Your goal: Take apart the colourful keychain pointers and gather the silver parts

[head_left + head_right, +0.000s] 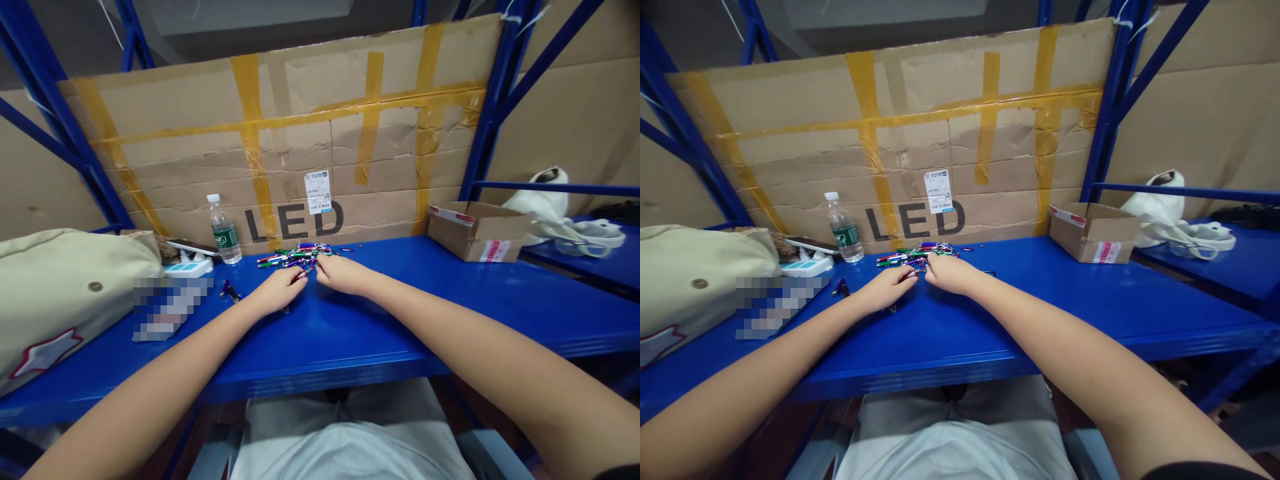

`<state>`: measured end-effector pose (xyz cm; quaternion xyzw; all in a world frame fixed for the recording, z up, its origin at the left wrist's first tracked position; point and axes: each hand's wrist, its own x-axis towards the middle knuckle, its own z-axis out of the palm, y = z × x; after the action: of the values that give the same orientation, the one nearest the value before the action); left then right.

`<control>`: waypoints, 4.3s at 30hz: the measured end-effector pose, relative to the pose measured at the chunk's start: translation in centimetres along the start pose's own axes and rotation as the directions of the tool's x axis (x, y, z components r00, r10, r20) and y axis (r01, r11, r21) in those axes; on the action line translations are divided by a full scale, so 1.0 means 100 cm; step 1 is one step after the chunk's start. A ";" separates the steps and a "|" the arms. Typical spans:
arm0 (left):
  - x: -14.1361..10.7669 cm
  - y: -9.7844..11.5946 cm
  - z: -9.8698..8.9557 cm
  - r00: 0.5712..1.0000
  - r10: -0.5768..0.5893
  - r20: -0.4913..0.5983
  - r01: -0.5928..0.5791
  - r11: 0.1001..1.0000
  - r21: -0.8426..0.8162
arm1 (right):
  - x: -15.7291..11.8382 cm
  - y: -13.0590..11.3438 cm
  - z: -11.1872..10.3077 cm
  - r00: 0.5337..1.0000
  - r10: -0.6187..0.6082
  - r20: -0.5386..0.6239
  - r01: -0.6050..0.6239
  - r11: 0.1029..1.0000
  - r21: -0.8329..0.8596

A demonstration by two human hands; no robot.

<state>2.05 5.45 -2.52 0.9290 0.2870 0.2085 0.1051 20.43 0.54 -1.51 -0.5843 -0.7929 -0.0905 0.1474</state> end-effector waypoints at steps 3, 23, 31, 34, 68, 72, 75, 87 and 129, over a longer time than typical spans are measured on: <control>0.000 0.003 0.000 0.999 0.037 0.015 -0.037 0.999 -0.006 | 0.000 -0.003 0.000 1.000 -0.014 0.000 0.014 0.999 0.048; 0.000 0.003 0.005 0.999 0.039 -0.023 -0.040 0.998 -0.042 | -0.003 -0.011 -0.001 0.996 0.006 0.091 -0.012 0.998 0.064; 0.002 -0.004 -0.004 0.996 0.052 -0.068 -0.052 0.999 0.012 | -0.004 -0.020 -0.001 0.992 -0.052 0.114 0.026 0.976 0.217; 0.000 -0.001 -0.009 0.996 0.082 -0.041 -0.080 0.996 0.048 | -0.003 -0.010 -0.003 0.998 -0.008 0.055 -0.004 0.974 0.228; 0.112 -0.029 -0.037 0.979 -0.144 -0.146 0.191 0.898 0.397 | -0.009 0.042 -0.028 0.943 0.185 0.276 -0.242 0.952 0.189; 0.096 -0.034 -0.057 0.991 -0.133 -0.027 0.133 0.903 0.408 | -0.011 0.039 -0.032 0.944 0.169 0.283 -0.223 0.960 0.168; 0.057 -0.046 -0.078 0.954 -0.212 0.211 0.117 0.914 0.388 | -0.012 0.039 -0.035 0.930 0.192 0.315 -0.246 0.959 0.142; -0.026 -0.066 -0.067 0.891 -0.201 0.408 0.197 0.979 0.053 | -0.004 0.054 -0.010 0.973 0.090 0.214 -0.108 0.992 0.070; -0.016 -0.016 -0.013 0.993 0.101 -0.064 -0.111 0.977 -0.180 | 0.000 -0.003 0.007 0.911 -0.182 -0.370 0.357 0.798 0.486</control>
<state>-0.48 5.96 -2.40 0.9234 0.2196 0.2645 0.1708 20.08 0.72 -2.19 -0.3768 -0.8288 0.0286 0.4127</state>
